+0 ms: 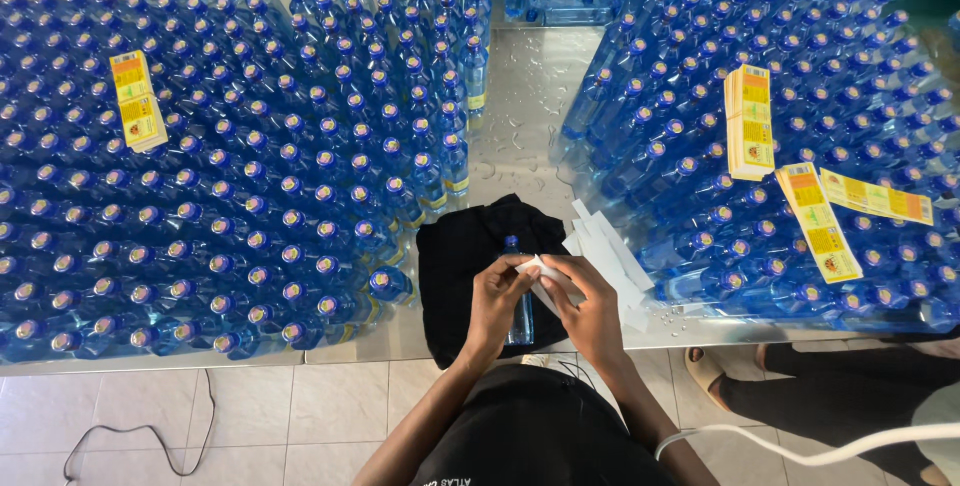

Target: The person applies yellow labels to clear plastic water bottles. They pick up a bottle, wrap a label around it, and place it on a stack of similar bottles. The person repeats this process for multiple bottles throughout the video.

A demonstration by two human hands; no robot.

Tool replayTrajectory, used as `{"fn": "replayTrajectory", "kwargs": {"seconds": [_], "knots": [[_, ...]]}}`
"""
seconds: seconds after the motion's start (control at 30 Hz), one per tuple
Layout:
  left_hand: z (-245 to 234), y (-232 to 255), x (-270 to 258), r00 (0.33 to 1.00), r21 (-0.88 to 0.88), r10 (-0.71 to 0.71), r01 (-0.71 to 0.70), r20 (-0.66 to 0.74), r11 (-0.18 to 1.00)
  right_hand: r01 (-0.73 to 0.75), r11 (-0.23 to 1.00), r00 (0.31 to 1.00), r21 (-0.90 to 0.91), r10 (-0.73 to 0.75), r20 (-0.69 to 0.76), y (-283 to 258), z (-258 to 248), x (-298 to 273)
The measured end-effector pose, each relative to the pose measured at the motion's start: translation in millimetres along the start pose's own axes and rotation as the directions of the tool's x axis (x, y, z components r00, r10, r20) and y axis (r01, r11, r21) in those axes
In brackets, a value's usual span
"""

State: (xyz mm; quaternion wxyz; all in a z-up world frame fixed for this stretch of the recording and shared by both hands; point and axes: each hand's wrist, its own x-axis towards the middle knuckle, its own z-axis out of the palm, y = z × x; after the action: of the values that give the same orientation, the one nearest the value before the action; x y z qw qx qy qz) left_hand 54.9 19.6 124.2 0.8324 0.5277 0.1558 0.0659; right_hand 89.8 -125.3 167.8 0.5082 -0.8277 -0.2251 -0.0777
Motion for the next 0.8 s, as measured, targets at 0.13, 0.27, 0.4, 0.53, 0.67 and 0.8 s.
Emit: {"fn": "replayTrajectory", "kwargs": {"seconds": [0.13,0.27,0.4,0.53,0.67,0.8], "knots": [[4,4,1,1.000,0.034,0.007,-0.007,-0.008,0.999,-0.083,0.994,0.996,0.073,0.082,0.021,-1,-4,0],[6,6,0,1.000,0.089,0.022,-0.023,0.015,0.996,-0.172,0.972,0.985,0.158,0.175,-0.004,4,-5,0],[9,-2,0,1.000,0.099,0.017,-0.018,0.013,0.995,-0.133,0.991,0.989,0.031,0.134,-0.058,10,-5,0],[10,-8,-1,1.000,0.128,0.002,-0.003,0.007,0.992,-0.062,0.996,0.993,-0.064,0.055,-0.101,16,-5,-1],[12,-5,-2,1.000,0.179,0.009,-0.006,-0.014,0.984,0.072,0.980,0.985,-0.188,-0.100,-0.142,29,0,-5],[16,-1,-4,1.000,0.183,0.007,-0.004,-0.017,0.983,0.101,0.970,0.977,-0.223,-0.138,-0.160,32,0,-4]]}}
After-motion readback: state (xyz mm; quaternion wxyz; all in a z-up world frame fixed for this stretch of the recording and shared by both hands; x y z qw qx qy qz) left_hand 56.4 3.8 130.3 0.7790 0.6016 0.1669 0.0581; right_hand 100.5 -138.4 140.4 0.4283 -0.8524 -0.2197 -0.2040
